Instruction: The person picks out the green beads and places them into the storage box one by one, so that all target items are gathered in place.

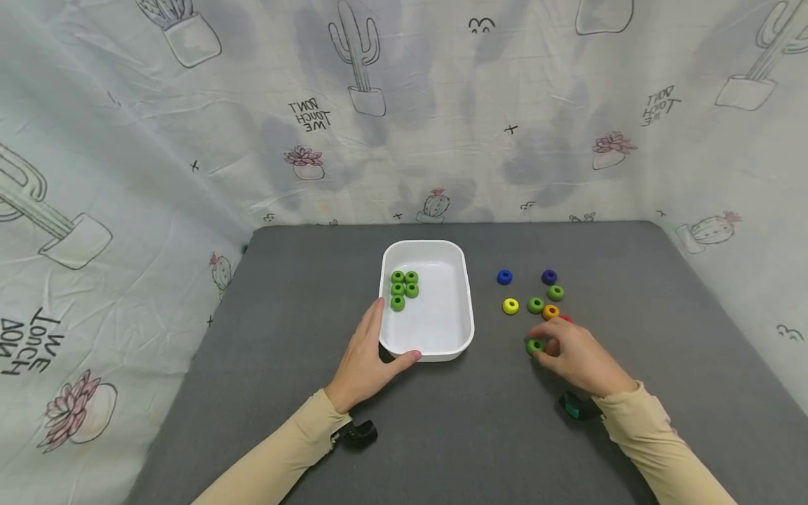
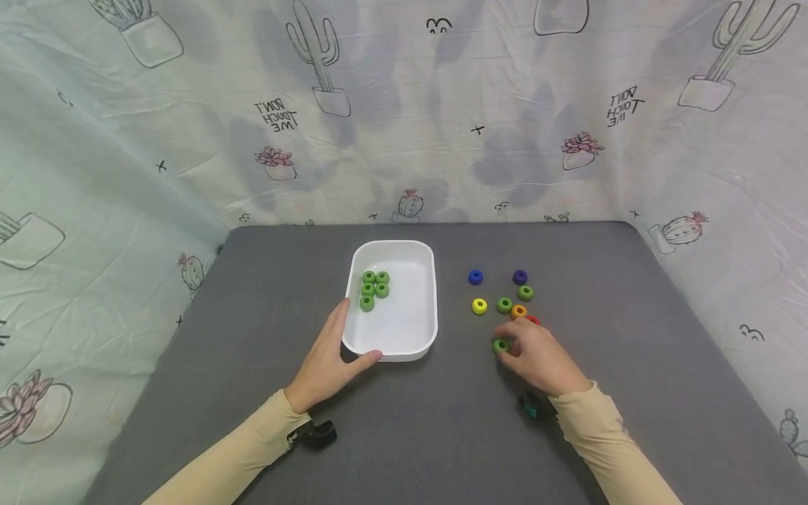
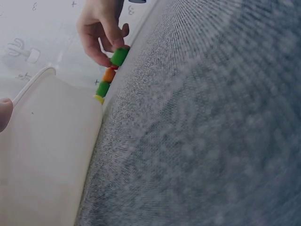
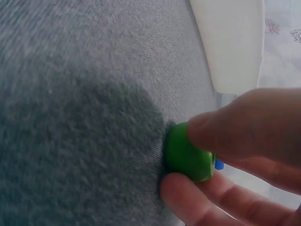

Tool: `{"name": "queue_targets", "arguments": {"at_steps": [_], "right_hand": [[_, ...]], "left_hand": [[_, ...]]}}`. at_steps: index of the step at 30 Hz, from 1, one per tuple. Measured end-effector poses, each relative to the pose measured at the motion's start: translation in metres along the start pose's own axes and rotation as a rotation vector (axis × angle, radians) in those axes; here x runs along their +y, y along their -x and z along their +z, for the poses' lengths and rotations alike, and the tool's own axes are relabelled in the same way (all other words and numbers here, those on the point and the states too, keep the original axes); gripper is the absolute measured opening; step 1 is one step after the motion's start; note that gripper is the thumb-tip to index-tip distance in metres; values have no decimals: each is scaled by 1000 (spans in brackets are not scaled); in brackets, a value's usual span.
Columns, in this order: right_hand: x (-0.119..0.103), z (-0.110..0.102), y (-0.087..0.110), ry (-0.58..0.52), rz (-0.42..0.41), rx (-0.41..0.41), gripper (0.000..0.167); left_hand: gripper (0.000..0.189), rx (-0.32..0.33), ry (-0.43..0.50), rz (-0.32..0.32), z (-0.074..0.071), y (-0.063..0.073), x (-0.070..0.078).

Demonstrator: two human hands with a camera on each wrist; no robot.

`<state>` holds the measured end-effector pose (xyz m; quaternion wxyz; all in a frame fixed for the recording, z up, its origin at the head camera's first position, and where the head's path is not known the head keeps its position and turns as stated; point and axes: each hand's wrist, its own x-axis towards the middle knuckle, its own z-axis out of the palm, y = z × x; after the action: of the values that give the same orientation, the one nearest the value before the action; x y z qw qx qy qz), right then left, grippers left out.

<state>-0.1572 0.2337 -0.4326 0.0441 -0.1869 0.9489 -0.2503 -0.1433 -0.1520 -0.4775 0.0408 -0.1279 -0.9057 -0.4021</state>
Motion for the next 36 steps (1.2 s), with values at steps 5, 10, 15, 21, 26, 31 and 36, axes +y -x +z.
{"name": "queue_targets", "arguments": {"at_steps": [5,10,15,21,26,31,36], "right_hand": [[1,2,-1,-5,-7,-2,30],[2,2,-3,-15,-17,10,29],[0,-1,-7,-23,-40,35,29],[-10,-5,-17,-45,-77,84,28],[-20,-5,-26,-82,-84,71,28],[-29,-2,-35,-107,-99,62,27],[-41,-2,-46,-126,-117,72,25]], "left_hand": [[117,-7,7,-7,-1,0,1],[117,-13,11,-13,-2,0,3],[118,-28,2,-23,-5,-1,5],[120,-44,-32,-26,-9,-3,10],[122,-68,-75,-37,-14,-4,16],[121,-82,-128,-57,-17,-6,20],[121,-67,-147,-72,-18,-10,22]]}}
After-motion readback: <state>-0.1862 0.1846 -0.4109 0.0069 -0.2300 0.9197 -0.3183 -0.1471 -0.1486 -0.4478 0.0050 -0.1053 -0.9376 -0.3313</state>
